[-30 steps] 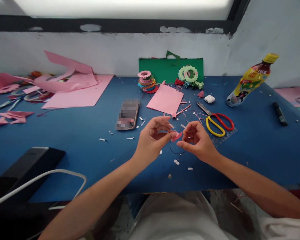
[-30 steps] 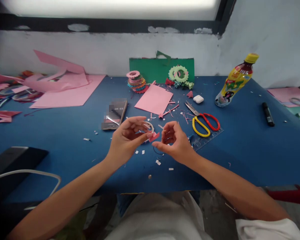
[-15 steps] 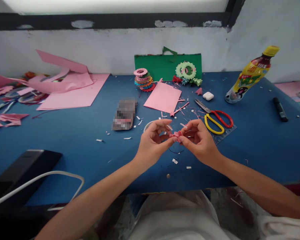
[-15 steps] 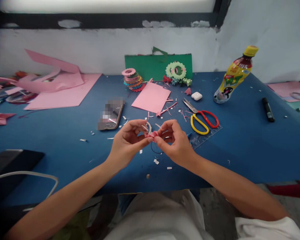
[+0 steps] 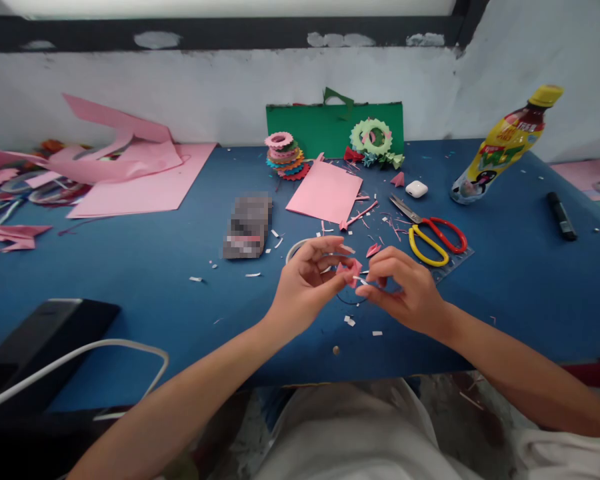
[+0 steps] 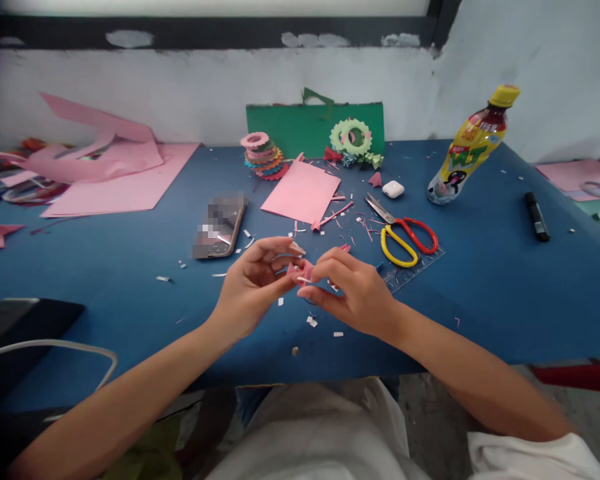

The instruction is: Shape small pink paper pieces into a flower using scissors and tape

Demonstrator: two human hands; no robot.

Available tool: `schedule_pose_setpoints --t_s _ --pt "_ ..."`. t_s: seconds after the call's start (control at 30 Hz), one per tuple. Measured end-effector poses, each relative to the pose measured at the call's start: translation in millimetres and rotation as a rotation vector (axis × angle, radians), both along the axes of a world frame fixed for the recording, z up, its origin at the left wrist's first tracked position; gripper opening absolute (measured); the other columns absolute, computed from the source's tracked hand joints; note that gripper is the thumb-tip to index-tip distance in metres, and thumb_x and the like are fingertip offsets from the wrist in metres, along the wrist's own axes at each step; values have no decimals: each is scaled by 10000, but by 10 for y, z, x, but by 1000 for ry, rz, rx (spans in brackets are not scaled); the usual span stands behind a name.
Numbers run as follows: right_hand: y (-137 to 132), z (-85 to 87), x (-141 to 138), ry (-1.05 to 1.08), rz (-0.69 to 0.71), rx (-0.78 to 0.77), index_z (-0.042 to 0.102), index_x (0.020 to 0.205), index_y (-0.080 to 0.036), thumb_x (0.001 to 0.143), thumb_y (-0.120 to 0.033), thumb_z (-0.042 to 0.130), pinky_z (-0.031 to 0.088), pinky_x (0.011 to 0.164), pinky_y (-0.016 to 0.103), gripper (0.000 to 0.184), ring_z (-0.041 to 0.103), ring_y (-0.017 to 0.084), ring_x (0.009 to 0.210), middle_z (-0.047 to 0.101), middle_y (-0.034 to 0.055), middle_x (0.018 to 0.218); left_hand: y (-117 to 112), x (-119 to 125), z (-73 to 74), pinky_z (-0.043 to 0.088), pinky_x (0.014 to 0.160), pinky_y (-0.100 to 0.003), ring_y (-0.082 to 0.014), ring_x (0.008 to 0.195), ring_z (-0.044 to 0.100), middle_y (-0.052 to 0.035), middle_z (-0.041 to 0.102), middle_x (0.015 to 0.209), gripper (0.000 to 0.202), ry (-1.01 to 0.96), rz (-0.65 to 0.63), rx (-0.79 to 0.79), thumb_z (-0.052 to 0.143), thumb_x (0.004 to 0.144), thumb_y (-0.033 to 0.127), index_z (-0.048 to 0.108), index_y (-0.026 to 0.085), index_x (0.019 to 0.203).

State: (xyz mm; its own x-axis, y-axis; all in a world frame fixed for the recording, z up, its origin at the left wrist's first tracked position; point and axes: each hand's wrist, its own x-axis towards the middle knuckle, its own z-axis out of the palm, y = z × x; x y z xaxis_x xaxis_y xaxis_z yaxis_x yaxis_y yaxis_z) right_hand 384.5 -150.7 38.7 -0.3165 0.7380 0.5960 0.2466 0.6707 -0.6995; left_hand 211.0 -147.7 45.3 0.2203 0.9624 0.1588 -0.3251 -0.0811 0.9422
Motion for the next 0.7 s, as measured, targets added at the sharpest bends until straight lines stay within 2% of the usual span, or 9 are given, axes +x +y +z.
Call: schedule_pose_setpoints --t_s 0.07,0.1,0.27,0.4,0.5,0.7 --pt "6 58 37 -74 64 174 514 859 -204 777 -144 635 498 709 234 158 580 100 796 590 4 848 -6 -7 2 532 762 -245 -134 861 625 -30 605 968 378 19 -15 33 698 711 76 553 190 1041" --pt "11 86 52 -92 92 215 517 876 -201 787 -125 617 501 736 243 154 588 108 843 608 19 874 -11 -10 1 530 766 -242 -133 869 624 -32 605 975 387 34 -25 50 692 716 74 548 192 1056" --pt "55 146 103 -162 162 255 520 905 -202 807 -113 585 504 809 293 148 619 125 901 668 38 910 -40 -21 7 516 799 -221 -125 921 607 -34 596 1028 449 80 -70 78 685 721 61 522 211 1112" --pt "86 128 140 -190 157 232 530 861 -197 806 -147 596 507 782 286 100 629 124 837 672 28 837 -29 -33 51 514 803 -212 -109 879 612 -12 599 975 499 44 -102 -44 715 683 47 520 208 1113" --pt "92 122 157 -199 157 236 537 855 -192 797 -145 603 508 765 273 100 628 118 811 673 29 835 -9 -39 82 528 750 -215 -99 801 621 -6 592 961 509 -4 -122 -150 723 671 48 522 206 1112" --pt "84 119 166 -307 160 370 547 855 -177 786 -132 604 508 776 267 100 615 122 818 676 39 849 6 -23 104 526 705 -223 -99 769 617 -12 579 976 511 -61 -92 -280 736 640 41 545 194 1088"
